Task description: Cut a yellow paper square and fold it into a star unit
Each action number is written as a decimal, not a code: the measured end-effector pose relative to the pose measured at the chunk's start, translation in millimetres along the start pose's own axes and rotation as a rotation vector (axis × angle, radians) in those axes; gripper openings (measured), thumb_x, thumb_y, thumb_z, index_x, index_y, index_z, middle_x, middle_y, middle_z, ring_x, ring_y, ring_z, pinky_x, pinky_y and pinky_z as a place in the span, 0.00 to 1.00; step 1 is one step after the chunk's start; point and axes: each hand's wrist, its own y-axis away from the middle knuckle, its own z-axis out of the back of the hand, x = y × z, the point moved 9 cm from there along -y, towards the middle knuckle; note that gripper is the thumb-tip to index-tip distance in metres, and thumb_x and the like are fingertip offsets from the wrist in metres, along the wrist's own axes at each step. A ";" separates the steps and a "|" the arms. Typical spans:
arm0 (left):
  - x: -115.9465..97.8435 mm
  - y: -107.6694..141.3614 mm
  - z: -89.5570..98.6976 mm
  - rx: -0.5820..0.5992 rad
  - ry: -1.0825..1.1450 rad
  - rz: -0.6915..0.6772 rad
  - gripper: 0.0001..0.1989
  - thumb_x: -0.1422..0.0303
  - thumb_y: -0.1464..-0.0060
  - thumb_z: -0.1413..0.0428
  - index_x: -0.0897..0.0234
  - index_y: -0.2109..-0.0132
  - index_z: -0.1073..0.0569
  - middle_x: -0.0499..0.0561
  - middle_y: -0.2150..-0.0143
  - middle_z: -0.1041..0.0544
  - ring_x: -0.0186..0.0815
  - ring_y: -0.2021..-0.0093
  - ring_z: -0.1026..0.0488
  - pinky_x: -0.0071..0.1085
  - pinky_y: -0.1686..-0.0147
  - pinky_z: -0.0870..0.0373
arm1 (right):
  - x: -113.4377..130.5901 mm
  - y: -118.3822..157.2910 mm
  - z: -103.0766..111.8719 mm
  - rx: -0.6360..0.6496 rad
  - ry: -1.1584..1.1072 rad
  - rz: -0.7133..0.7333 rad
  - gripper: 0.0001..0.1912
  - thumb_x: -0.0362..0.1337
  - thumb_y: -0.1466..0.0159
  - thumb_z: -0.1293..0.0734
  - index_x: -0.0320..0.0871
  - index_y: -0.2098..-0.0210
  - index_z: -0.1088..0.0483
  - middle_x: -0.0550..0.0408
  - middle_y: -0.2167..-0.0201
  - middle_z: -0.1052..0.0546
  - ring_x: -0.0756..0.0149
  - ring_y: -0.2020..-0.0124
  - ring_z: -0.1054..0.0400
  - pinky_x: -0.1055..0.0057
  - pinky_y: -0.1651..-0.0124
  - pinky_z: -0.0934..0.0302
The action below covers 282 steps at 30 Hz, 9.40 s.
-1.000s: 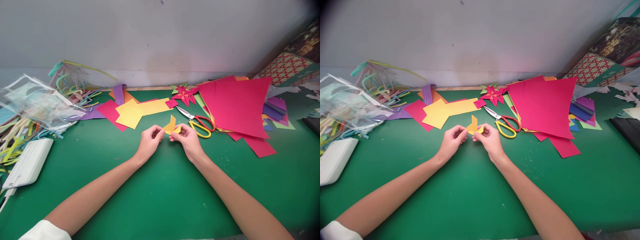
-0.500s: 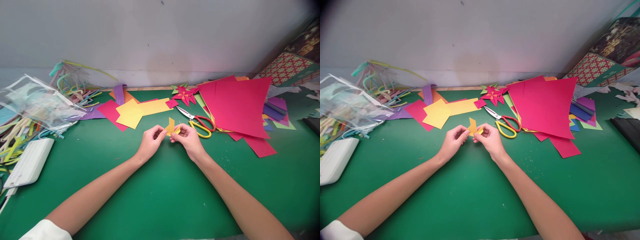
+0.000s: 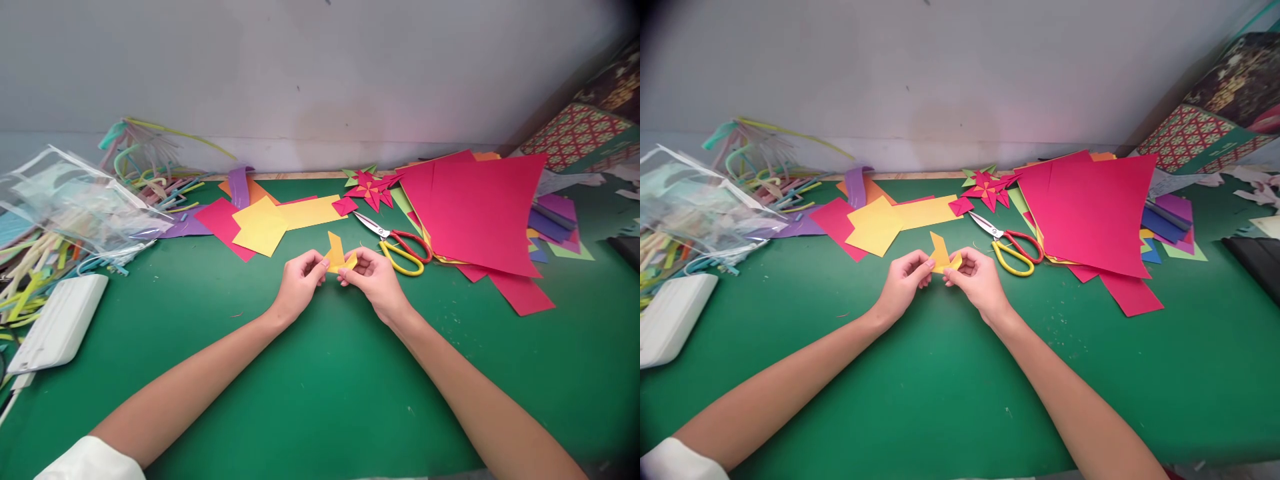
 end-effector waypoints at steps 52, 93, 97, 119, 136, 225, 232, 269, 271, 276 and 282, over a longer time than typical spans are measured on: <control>0.1 -2.6 -2.0 0.019 -0.055 -0.021 0.12 0.58 0.33 0.46 0.62 0.60 0.27 0.47 0.69 0.28 0.31 0.71 0.33 0.26 0.72 0.36 | -2.5 -5.2 19.6 -0.116 -0.112 -0.039 0.21 0.40 0.50 0.18 0.43 0.63 0.28 0.59 0.73 0.22 0.67 0.73 0.25 0.71 0.66 0.28; -3.8 -0.1 -2.6 0.035 -0.089 -0.033 0.14 0.59 0.35 0.44 0.63 0.66 0.29 0.44 0.74 0.32 0.30 0.74 0.36 0.27 0.73 0.40 | -4.7 -0.1 0.6 -0.001 -0.112 -0.007 0.16 0.43 0.44 0.20 0.43 0.63 0.25 0.56 0.67 0.20 0.68 0.70 0.25 0.71 0.63 0.27; -5.1 0.0 -1.9 0.027 -0.073 -0.043 0.13 0.59 0.35 0.44 0.63 0.65 0.29 0.45 0.74 0.32 0.31 0.73 0.35 0.27 0.72 0.39 | -10.3 2.0 -3.8 0.045 -0.089 -0.069 0.18 0.48 0.41 0.22 0.41 0.61 0.23 0.53 0.69 0.19 0.66 0.70 0.26 0.71 0.66 0.28; -4.2 0.6 2.8 -0.030 -0.081 -0.017 0.15 0.57 0.35 0.44 0.62 0.66 0.29 0.44 0.75 0.33 0.30 0.74 0.39 0.28 0.73 0.41 | -9.5 3.1 3.4 -0.042 -0.048 -0.069 0.17 0.48 0.42 0.21 0.39 0.67 0.23 0.50 0.74 0.18 0.66 0.76 0.24 0.71 0.70 0.26; 3.6 -2.3 6.4 -0.073 0.075 0.017 0.14 0.55 0.33 0.47 0.61 0.62 0.30 0.44 0.72 0.35 0.29 0.76 0.39 0.26 0.78 0.43 | 0.0 0.4 17.1 -0.102 -0.035 -0.030 0.15 0.46 0.41 0.22 0.40 0.66 0.23 0.51 0.74 0.18 0.66 0.76 0.25 0.72 0.71 0.27; -2.4 1.2 -11.9 0.138 -0.028 0.014 0.13 0.59 0.38 0.41 0.64 0.65 0.27 0.46 0.71 0.30 0.31 0.72 0.33 0.26 0.72 0.36 | 2.7 3.9 0.2 0.006 0.123 0.037 0.18 0.50 0.39 0.24 0.40 0.69 0.24 0.52 0.75 0.20 0.64 0.76 0.26 0.67 0.71 0.27; 1.7 0.1 -13.4 0.175 -0.045 0.026 0.14 0.59 0.38 0.41 0.65 0.65 0.28 0.47 0.70 0.28 0.31 0.71 0.33 0.27 0.72 0.37 | 2.5 3.4 -0.7 0.011 0.111 0.037 0.17 0.49 0.39 0.24 0.40 0.67 0.23 0.52 0.75 0.20 0.64 0.75 0.26 0.68 0.71 0.27; -5.9 -0.6 -2.7 0.086 -0.049 -0.010 0.15 0.56 0.35 0.44 0.63 0.65 0.29 0.44 0.75 0.33 0.29 0.76 0.37 0.27 0.74 0.39 | -5.0 4.2 -9.6 0.066 0.076 -0.019 0.17 0.49 0.41 0.23 0.41 0.65 0.22 0.52 0.72 0.19 0.64 0.73 0.25 0.67 0.67 0.26; -4.6 -0.7 -1.3 0.071 -0.047 -0.003 0.15 0.57 0.35 0.44 0.63 0.66 0.29 0.44 0.75 0.33 0.29 0.76 0.37 0.27 0.75 0.40 | -5.3 4.2 -10.6 0.069 0.059 -0.021 0.17 0.49 0.41 0.23 0.40 0.64 0.21 0.52 0.72 0.19 0.64 0.72 0.25 0.68 0.67 0.26; -3.7 -0.4 -0.5 0.060 -0.037 0.000 0.15 0.57 0.35 0.44 0.63 0.66 0.29 0.44 0.76 0.33 0.30 0.76 0.37 0.27 0.75 0.40 | -6.2 4.4 -10.8 0.071 0.046 -0.025 0.17 0.49 0.41 0.23 0.40 0.64 0.21 0.52 0.71 0.19 0.63 0.71 0.24 0.68 0.66 0.26; -3.6 -0.2 -0.3 0.058 -0.029 0.000 0.15 0.57 0.35 0.43 0.63 0.66 0.28 0.44 0.76 0.33 0.30 0.76 0.36 0.27 0.75 0.40 | -7.9 4.3 -9.9 0.062 0.040 -0.028 0.17 0.49 0.41 0.22 0.40 0.65 0.21 0.52 0.72 0.19 0.64 0.73 0.24 0.68 0.67 0.25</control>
